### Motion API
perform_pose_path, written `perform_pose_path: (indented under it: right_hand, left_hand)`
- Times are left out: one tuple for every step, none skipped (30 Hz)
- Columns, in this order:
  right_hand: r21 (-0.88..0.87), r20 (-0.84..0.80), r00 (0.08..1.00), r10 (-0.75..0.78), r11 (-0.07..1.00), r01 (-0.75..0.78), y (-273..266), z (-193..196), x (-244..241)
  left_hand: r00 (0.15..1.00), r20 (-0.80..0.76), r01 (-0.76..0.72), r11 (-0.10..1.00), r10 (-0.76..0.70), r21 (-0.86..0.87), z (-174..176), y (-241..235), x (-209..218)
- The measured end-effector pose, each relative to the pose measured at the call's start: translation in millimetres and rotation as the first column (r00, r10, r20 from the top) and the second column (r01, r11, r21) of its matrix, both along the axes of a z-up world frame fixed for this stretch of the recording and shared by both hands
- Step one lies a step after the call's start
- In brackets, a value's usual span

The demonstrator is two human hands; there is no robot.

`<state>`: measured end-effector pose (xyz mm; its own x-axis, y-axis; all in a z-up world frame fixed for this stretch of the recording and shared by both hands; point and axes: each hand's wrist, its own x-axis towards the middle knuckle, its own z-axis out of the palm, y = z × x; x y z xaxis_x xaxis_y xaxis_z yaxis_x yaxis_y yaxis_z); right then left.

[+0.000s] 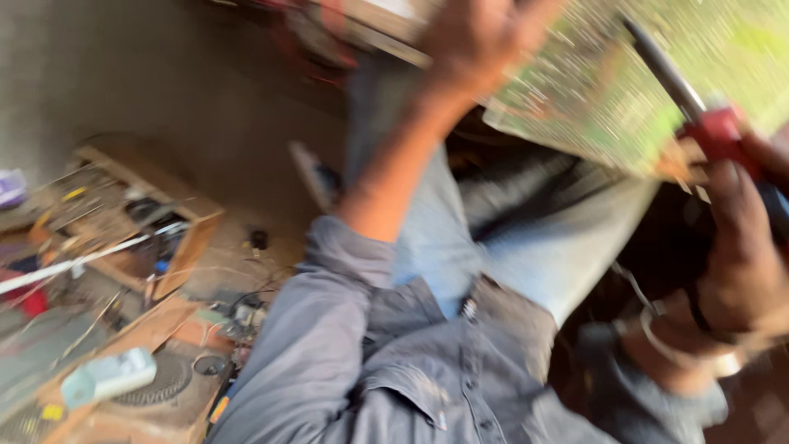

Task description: The person holds a green circuit board and uses a soldering iron to apply heat to various solder joints on the board. The person repositions the board several times to access different areas while continuing to solder.

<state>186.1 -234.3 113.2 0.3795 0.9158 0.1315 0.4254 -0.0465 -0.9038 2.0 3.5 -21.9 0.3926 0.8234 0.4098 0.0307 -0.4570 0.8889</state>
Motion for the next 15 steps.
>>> perform_pose_path:
  right_hand:
    - [-0.047, 0.014, 0.999, 0.036, 0.998, -0.035, -0.2, 1.0, -0.4]
    - [-0.102, -0.052, 0.995, 0.080, 0.991, -0.085, 3.3, -0.2, 4.5]
    - [-0.165, 0.011, 0.998, 0.058, 0.985, -0.056, -0.6, -4.2, 8.2]
    - [-0.224, 0.076, 0.996, 0.040, 0.974, -0.022, -4.0, -9.5, 14.6]
    - [-0.178, 0.002, 0.999, 0.053, 0.983, -0.051, -4.4, -15.9, 22.5]
    - [-0.130, -0.072, 0.995, 0.070, 0.988, -0.079, 3.5, -27.5, 31.4]
    - [-0.090, -0.142, 0.987, 0.077, 0.992, -0.091, 4.0, -37.2, 39.9]
    - [-0.066, -0.130, 0.990, 0.057, 0.996, -0.066, 1.4, -46.2, 47.5]
    - [-0.046, -0.118, 0.992, 0.034, 0.998, -0.039, -3.7, -53.3, 53.7]
    - [-0.025, -0.106, 0.994, 0.010, 1.000, -0.013, -6.4, -59.9, 59.1]
    - [-0.013, -0.132, 0.991, 0.020, 1.000, -0.022, -8.0, -64.5, 64.0]
    - [0.000, -0.157, 0.987, 0.030, 1.000, -0.030, -9.1, -68.1, 67.3]
    - [0.024, -0.141, 0.988, 0.059, 0.998, -0.057, -12.4, -69.8, 68.5]
    - [0.048, -0.124, 0.988, 0.089, 0.995, -0.083, -14.6, -70.2, 69.1]
    - [0.079, -0.064, 0.988, 0.138, 0.988, -0.132, -14.5, -69.9, 69.6]
  left_hand:
    - [0.999, 0.051, -0.010, 1.000, 0.010, 0.007, 10.0, -1.8, -0.3]
    - [0.996, 0.088, -0.027, 0.999, 0.026, 0.017, 18.0, -4.9, -1.2]
    - [0.992, 0.117, -0.041, 0.999, 0.037, 0.025, 22.7, -4.7, 0.0]
    - [0.989, 0.134, -0.060, 0.998, 0.055, 0.034, 26.1, -4.5, 0.6]
    - [0.988, 0.146, -0.064, 0.997, 0.056, 0.047, 30.9, -4.7, 1.3]
    - [0.986, 0.158, -0.067, 0.996, 0.057, 0.060, 35.5, -3.6, 1.2]
    - [0.984, 0.173, -0.056, 0.996, 0.044, 0.064, 38.1, -5.0, 2.4]
    - [0.982, 0.178, -0.069, 0.995, 0.055, 0.071, 39.5, -4.9, 2.1]
    - [0.980, 0.186, -0.080, 0.994, 0.066, 0.072, 40.2, -5.7, 1.9]
    - [0.978, 0.194, -0.092, 0.993, 0.076, 0.073, 40.6, -4.8, 1.6]
    - [0.981, 0.181, -0.089, 0.993, 0.074, 0.075, 40.6, -4.3, 2.1]
    - [0.983, 0.169, -0.086, 0.993, 0.072, 0.077, 40.1, -3.3, 2.3]
    - [0.985, 0.156, -0.081, 0.994, 0.069, 0.075, 39.3, -4.5, 3.6]
    - [0.987, 0.146, -0.086, 0.993, 0.073, 0.082, 38.6, -4.3, 4.4]
    - [0.987, 0.138, -0.090, 0.992, 0.078, 0.085, 37.7, -3.1, 4.0]
